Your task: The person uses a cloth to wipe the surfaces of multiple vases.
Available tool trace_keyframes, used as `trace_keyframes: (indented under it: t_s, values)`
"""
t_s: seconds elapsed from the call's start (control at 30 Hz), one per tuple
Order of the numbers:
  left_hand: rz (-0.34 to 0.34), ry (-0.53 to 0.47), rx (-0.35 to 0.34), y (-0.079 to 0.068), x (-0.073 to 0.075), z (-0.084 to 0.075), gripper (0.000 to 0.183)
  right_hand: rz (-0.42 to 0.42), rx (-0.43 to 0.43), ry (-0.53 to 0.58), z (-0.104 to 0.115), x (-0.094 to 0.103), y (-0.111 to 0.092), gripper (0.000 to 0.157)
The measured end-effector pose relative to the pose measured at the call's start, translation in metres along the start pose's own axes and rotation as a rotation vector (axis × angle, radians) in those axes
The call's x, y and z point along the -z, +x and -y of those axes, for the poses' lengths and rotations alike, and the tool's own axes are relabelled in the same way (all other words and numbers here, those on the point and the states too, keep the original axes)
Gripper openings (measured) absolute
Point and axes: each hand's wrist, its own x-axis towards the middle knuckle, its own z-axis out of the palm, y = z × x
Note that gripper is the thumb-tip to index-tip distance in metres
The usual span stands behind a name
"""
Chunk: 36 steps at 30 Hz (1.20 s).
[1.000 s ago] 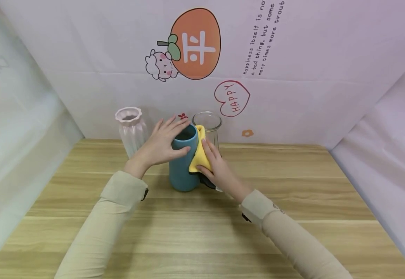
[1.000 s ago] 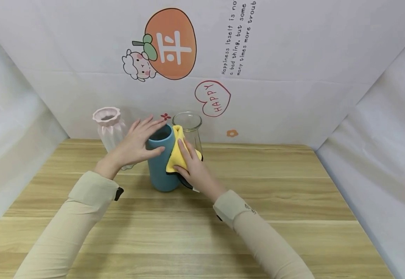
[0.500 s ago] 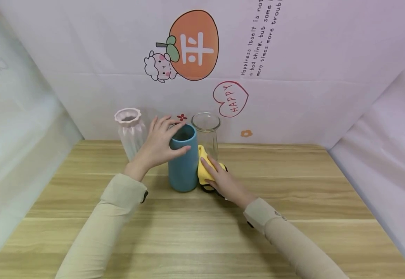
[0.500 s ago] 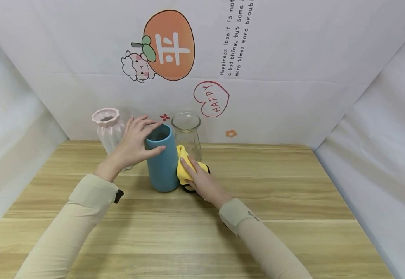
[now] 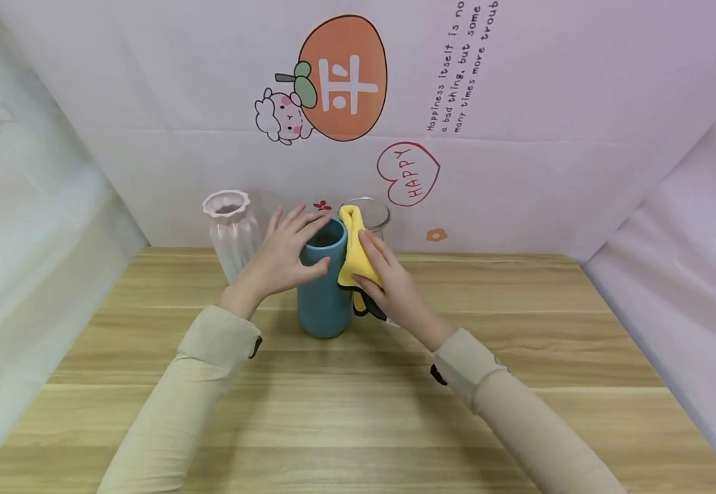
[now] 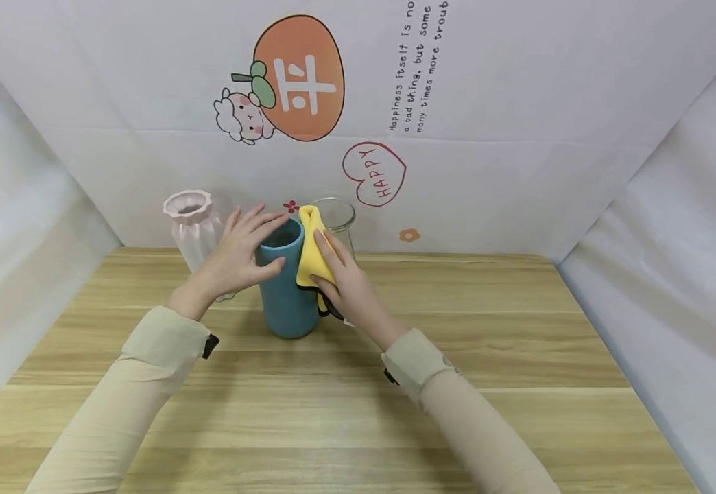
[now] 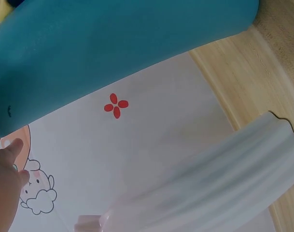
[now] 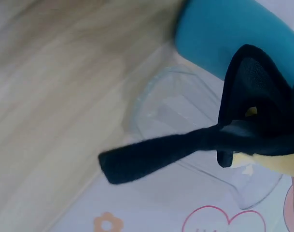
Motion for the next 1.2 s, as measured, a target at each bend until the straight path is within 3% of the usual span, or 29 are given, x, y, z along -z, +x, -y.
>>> trace_keyframes:
  t_s: [0.23,0.43,0.67,0.73,0.97,1.2]
  values:
    - [0.040,-0.009,0.014,0.001,0.000,-0.001,0.070,0.123,-0.112,0.092,0.001,-0.007,0.003,0.076]
    - [0.070,0.004,0.029,0.002,0.001,-0.002,0.074,0.146,-0.087,-0.007,-0.011,-0.021,-0.014,0.073]
    - [0.078,0.053,0.053,0.001,0.001,-0.005,0.078,0.307,-0.129,-0.107,-0.029,-0.034,-0.041,0.070]
    - [0.066,0.079,0.067,0.001,0.000,-0.005,0.078,0.317,-0.128,-0.122,-0.032,-0.036,-0.045,0.070]
    - [-0.003,0.099,0.085,0.001,-0.003,-0.006,0.074,0.180,-0.057,-0.042,-0.028,-0.030,-0.036,0.064]
    - [0.033,0.065,0.041,0.004,0.001,-0.006,0.073,0.016,0.025,-0.003,-0.011,-0.008,-0.009,0.066]
